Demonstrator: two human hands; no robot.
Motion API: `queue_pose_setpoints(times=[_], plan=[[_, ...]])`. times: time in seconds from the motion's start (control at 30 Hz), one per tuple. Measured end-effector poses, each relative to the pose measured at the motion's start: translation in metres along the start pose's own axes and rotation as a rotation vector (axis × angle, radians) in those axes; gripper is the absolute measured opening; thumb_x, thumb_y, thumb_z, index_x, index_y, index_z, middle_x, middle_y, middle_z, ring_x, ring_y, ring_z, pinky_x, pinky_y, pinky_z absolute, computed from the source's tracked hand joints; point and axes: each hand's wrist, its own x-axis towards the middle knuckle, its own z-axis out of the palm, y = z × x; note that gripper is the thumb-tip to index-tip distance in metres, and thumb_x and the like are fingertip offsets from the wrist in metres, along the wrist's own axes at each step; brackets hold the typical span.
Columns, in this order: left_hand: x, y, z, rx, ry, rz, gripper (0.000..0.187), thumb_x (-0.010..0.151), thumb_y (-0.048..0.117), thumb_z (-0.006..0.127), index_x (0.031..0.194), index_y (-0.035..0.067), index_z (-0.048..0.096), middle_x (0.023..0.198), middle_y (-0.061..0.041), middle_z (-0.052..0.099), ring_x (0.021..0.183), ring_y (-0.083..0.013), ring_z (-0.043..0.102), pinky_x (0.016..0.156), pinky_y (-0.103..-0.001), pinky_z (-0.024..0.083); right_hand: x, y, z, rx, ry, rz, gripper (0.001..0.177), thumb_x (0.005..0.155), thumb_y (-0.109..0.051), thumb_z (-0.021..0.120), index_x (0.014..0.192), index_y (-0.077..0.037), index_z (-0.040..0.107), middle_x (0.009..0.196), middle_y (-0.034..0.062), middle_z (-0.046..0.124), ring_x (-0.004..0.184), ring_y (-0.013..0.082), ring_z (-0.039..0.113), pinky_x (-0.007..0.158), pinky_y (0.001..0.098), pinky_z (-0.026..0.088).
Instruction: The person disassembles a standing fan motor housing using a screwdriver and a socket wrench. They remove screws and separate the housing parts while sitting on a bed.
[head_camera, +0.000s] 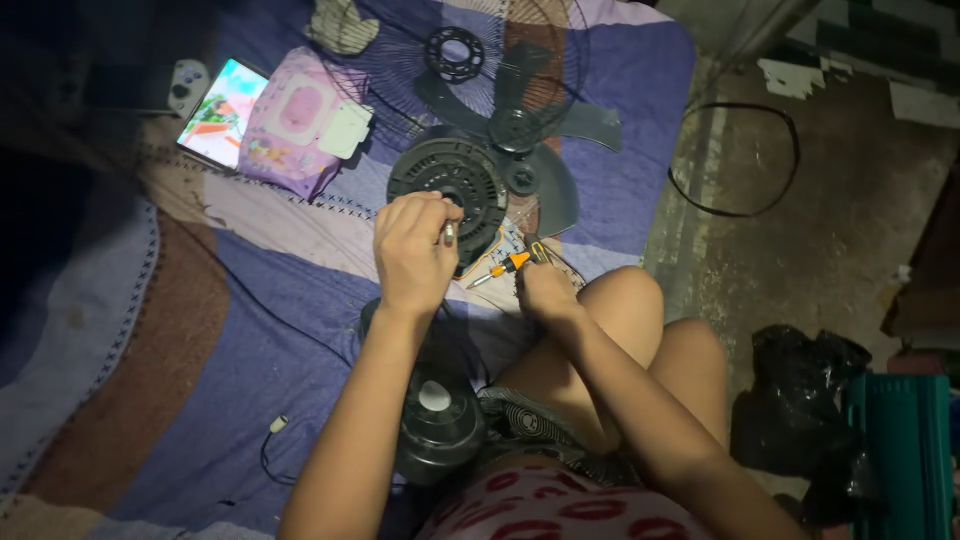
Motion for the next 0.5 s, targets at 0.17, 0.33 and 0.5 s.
queue_pose_setpoints(times=[0.17, 0.33, 0.5], plan=[[0.000, -0.002, 0.002, 0.018, -0.001, -0.015, 0.019, 0.079, -0.004, 0.073, 0.093, 0.006, 0.067, 0.096, -0.009, 0.069, 0.107, -0.0288, 0.068, 0.092, -0.043, 0.048, -0.008, 0.000, 0.003, 0.059, 0.056, -0.027, 0.013, 0.083, -0.007, 0.060, 0.088, -0.003, 0.071, 0.091, 0.0251, 0.071, 0.087, 0.0443, 0.070, 0.079, 0.0515, 0.057], [0.000, -0.006, 0.008, 0.053, 0.030, -0.029, 0.021, 0.078, -0.005, 0.072, 0.095, 0.007, 0.067, 0.099, -0.009, 0.068, 0.113, -0.0299, 0.067, 0.097, -0.043, 0.048, -0.019, -0.022, -0.044, 0.249, 0.366, -0.116, 0.013, 0.081, -0.003, 0.067, 0.094, -0.002, 0.067, 0.088, 0.0248, 0.069, 0.078, 0.0387, 0.068, 0.073, 0.0469, 0.054], [0.001, 0.000, 0.012, 0.036, 0.036, -0.027, 0.019, 0.081, 0.005, 0.078, 0.094, 0.007, 0.064, 0.101, -0.011, 0.067, 0.114, -0.0320, 0.064, 0.097, -0.046, 0.046, -0.034, -0.061, -0.130, 0.660, 0.660, -0.407, 0.010, 0.087, 0.001, 0.074, 0.095, -0.004, 0.075, 0.095, 0.0106, 0.071, 0.083, 0.0157, 0.068, 0.073, 0.0275, 0.055]])
